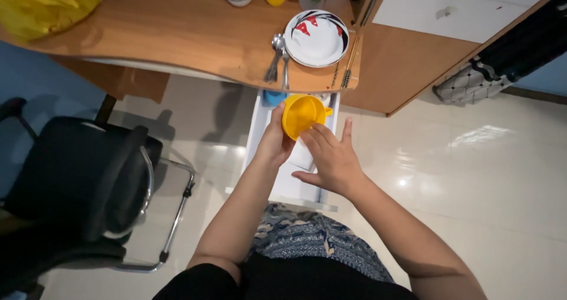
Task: The person wipes a yellow plastic cup with a white tissue, cleaning both the exterior and interior surfaces. The cup is rotated and turned over repeatedly to wipe different areas, then placed into an open drawer.
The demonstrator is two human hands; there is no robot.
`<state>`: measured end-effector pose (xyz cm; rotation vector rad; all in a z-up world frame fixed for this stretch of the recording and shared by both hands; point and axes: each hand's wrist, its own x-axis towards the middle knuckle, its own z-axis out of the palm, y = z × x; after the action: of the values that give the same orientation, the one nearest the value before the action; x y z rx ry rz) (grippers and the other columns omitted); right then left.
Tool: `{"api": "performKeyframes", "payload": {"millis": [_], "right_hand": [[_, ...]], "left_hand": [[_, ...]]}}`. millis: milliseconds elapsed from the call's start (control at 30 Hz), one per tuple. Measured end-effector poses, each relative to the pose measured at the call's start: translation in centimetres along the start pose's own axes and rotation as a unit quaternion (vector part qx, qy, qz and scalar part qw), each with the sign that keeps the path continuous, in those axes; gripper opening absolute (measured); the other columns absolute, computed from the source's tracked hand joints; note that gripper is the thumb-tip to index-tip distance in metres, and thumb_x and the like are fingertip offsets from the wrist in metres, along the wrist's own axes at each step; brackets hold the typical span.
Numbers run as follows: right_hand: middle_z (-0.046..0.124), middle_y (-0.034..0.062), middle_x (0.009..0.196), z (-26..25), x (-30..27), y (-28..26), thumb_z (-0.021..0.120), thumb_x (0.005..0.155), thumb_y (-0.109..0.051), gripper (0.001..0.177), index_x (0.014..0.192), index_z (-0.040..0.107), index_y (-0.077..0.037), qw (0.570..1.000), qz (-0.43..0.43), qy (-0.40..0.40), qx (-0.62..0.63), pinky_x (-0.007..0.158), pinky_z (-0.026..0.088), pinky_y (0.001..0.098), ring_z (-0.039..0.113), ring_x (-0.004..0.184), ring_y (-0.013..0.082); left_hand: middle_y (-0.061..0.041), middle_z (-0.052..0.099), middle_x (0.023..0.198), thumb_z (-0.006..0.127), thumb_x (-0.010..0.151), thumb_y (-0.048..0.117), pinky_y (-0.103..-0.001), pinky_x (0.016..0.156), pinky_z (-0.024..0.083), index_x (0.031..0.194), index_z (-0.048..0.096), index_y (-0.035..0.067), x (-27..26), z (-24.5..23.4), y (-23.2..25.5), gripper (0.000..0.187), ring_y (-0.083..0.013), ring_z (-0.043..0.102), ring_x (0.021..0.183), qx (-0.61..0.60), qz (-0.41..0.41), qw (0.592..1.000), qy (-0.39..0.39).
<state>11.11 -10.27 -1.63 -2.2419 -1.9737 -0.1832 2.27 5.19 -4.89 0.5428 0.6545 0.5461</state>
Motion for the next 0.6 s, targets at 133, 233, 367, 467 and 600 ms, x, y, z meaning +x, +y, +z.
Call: {"api": "performKeyframes", "payload": {"millis": [133,233,367,467,600], "right_hand": [[0.054,0.0071,0.149,1.9,-1.1,2.5,0.080,0.074,-0.050,0.081,0.141,0.053,-0.012,0.997,-0.022,-0.067,-0.031,0.120,0.001,0.0780,0.030,0.153,0.0223],[0.050,0.0031,0.155,2.9,-1.5,4.1,0.072,0.083,-0.031,0.065,0.143,0.053,-0.014,0.991,-0.024,-0.134,-0.021,0.125,-0.005,0.0688,0.021,0.157,0.0153],[0.062,0.0042,0.142,1.6,-1.0,5.6,0.066,0.091,-0.016,0.047,0.137,0.062,-0.014,0.986,-0.064,0.086,0.124,0.128,0.012,0.0515,0.046,0.143,0.0205],[0.070,0.0009,0.130,1.2,-0.1,5.8,0.059,0.102,-0.019,0.031,0.130,0.071,-0.018,0.940,-0.101,0.308,0.106,0.123,0.030,0.0446,0.064,0.125,0.0225],[0.070,-0.0053,0.130,5.0,0.4,5.9,0.048,0.107,-0.025,0.032,0.126,0.072,-0.028,0.935,-0.166,0.313,0.028,0.123,0.023,0.0577,0.061,0.131,0.0181]], "left_hand": [[-0.016,0.069,0.110,0.060,0.100,0.050,-0.041,0.091,0.059,0.122,0.065,0.004,0.6,0.0,-2.1,0.051,-0.0256,0.070,0.101,-0.017,-0.007,1.000,0.002],[-0.018,0.068,0.115,0.058,0.101,0.051,-0.047,0.097,0.056,0.124,0.064,0.003,0.5,-0.2,-3.2,0.054,-0.0293,0.069,0.107,0.004,-0.016,1.000,0.006],[-0.020,0.066,0.114,0.060,0.099,0.055,-0.051,0.097,0.054,0.127,0.061,0.000,-1.0,0.2,-2.8,0.062,-0.0317,0.067,0.107,0.021,-0.015,1.000,0.011],[-0.023,0.065,0.111,0.062,0.098,0.055,-0.053,0.093,0.056,0.125,0.061,-0.003,-1.5,0.1,-2.4,0.064,-0.0352,0.067,0.105,0.025,-0.014,1.000,0.008],[-0.021,0.063,0.115,0.063,0.097,0.054,-0.055,0.092,0.056,0.129,0.058,-0.001,0.5,-2.0,-3.3,0.064,-0.0355,0.067,0.108,0.017,-0.012,1.000,0.014]]}}
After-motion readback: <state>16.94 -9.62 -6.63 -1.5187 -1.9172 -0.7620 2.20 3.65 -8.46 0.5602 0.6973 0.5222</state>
